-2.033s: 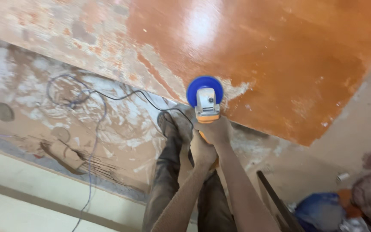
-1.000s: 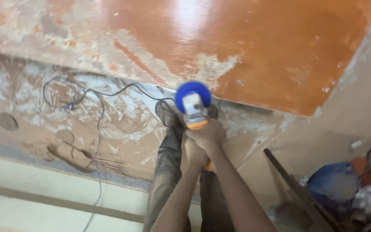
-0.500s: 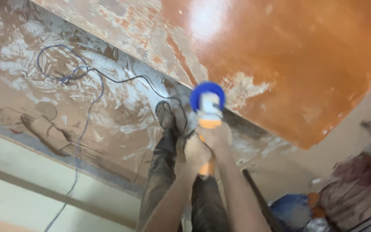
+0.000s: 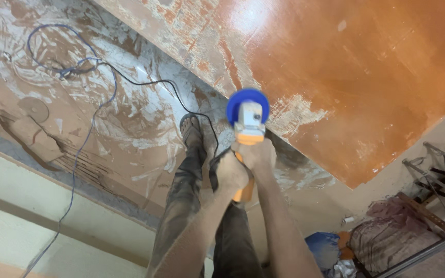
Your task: The person uses a handheld electric sander with a blue pad to smooth a large, reddish-brown wooden surface. They move the tool in circular and sweeping motions across the board, removing a white residue or old finish to reveal the wood underneath.
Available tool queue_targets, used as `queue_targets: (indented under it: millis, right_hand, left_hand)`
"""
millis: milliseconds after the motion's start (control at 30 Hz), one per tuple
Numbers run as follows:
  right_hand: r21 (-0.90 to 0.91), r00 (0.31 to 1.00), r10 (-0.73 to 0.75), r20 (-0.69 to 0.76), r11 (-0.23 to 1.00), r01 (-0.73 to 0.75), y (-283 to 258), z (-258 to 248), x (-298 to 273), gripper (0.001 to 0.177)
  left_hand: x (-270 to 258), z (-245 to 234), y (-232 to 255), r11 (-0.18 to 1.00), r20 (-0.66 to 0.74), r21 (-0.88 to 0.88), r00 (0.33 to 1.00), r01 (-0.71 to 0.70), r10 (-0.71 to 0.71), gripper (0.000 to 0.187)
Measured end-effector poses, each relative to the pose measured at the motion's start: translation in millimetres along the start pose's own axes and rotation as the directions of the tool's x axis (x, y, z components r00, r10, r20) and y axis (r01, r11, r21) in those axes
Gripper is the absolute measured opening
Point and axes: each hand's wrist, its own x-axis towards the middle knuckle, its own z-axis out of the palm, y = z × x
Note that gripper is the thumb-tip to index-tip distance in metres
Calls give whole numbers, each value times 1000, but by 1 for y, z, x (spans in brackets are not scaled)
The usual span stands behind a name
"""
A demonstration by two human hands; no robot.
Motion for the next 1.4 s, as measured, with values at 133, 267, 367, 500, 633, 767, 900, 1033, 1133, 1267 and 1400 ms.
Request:
queue_targets:
  millis: [133, 267, 367, 500, 633, 767, 900, 1033, 1133, 1267, 1400]
  right_hand:
    - [47, 999, -31, -24, 998, 32, -55, -1, 15, 64]
    - [73, 995, -86, -54, 993, 90, -84, -13, 31, 62]
    - [131, 1000, -9, -24, 991, 12, -78, -24, 35, 60]
    - [100, 999, -42, -25, 994, 45, -77, -17, 37, 58]
    - [235, 976, -209, -55, 948, 216, -99, 0, 48, 61]
    - [244, 961, -260, -96, 930, 276, -86, 2, 41, 61]
    - [210, 982, -169, -82, 960, 183, -31, 4, 16, 62]
    - [33, 999, -33, -20, 999, 34, -15, 17, 11, 66]
    - [148, 905, -414, -95, 894, 424, -48, 25, 28, 73]
    - [574, 889, -443, -114, 702, 423, -110, 22, 45, 78]
    - [210, 894, -430, -125, 869, 447, -85, 7, 47, 61]
  left_hand:
    - [34, -48, 18, 996, -12, 73, 998, -54, 55, 42]
    - [43, -76, 54, 998, -6, 70, 1000, -2, 3, 44]
    - [42, -77, 68, 996, 15, 81, 999, -40, 39, 39]
    - [40, -77, 62, 995, -38, 82, 997, -63, 66, 37]
    - [54, -107, 65, 994, -19, 106, 999, 32, -30, 38]
    - [53, -98, 57, 990, 42, 142, 999, 16, -22, 40]
    - [16, -63, 34, 995, 46, 86, 997, -59, 56, 40]
    - [-3, -74, 32, 996, 132, 84, 991, 7, -18, 48]
    - [20, -100, 40, 996, 66, 84, 997, 23, -28, 45]
    - [56, -125, 54, 995, -38, 96, 999, 22, -18, 41]
    - [50, -96, 50, 993, -37, 114, 999, -33, 37, 35]
